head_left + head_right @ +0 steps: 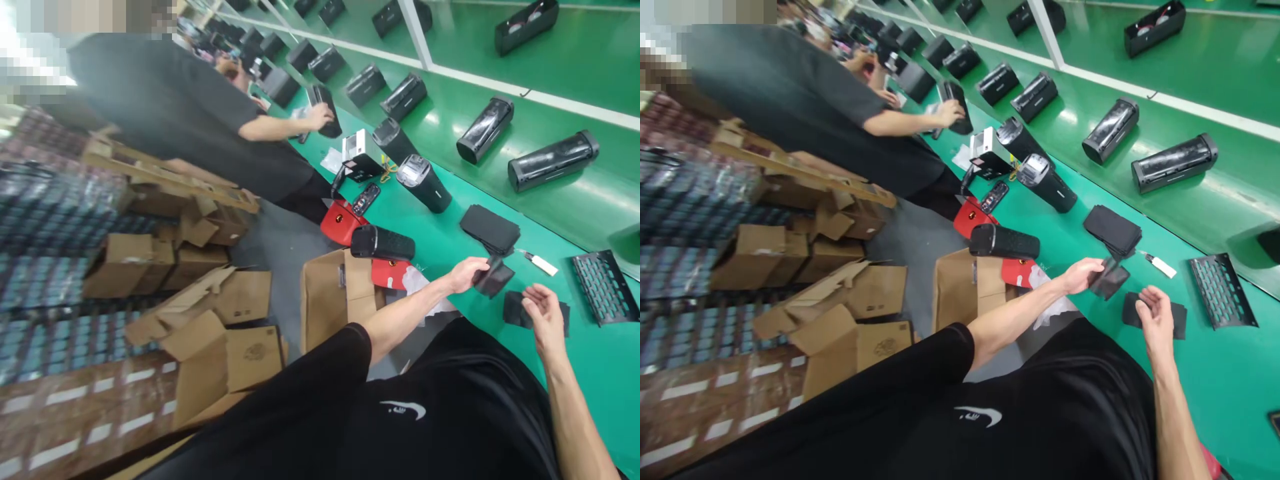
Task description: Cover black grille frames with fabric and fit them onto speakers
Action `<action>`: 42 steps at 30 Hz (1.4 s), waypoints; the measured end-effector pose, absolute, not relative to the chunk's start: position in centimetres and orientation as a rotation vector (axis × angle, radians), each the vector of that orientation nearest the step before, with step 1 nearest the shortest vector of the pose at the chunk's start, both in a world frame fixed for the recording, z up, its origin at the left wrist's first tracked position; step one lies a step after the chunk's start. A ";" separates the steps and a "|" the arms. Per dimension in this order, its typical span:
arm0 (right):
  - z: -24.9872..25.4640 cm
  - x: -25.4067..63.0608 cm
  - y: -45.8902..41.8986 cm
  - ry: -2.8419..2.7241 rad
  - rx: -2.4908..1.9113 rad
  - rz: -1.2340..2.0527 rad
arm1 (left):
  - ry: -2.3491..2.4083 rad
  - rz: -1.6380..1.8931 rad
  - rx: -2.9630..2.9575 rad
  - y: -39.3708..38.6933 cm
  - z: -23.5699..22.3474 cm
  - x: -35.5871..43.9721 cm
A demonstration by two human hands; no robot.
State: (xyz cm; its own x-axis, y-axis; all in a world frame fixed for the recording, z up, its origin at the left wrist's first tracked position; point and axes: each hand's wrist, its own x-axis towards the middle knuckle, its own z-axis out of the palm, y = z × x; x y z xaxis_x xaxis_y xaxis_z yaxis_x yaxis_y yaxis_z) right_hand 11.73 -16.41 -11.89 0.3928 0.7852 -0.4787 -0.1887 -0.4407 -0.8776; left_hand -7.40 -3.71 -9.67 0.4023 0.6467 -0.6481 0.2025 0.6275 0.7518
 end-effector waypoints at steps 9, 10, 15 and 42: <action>-11.0 12.5 -16.8 -0.005 -1.256 1.647 | 0.898 0.393 0.323 -4.1 -7.4 -4.7; -10.7 12.8 -17.5 0.035 -1.307 1.559 | 0.908 0.395 0.353 -4.0 -7.5 -4.6; -9.5 14.6 -20.6 0.074 -1.503 1.263 | 0.890 0.222 0.645 -3.3 -7.6 -3.7; -8.5 19.6 -22.7 -0.499 -1.879 0.427 | 0.643 0.213 1.629 1.1 -11.0 3.6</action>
State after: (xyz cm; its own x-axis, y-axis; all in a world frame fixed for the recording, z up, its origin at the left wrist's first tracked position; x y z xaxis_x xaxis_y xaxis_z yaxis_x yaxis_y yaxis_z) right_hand 19.58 -22.69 -8.46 0.8468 0.5290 -0.0557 0.1373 -0.3185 -0.9379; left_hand 3.63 1.09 -11.01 0.8241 0.5200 -0.2248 0.2826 -0.0335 0.9587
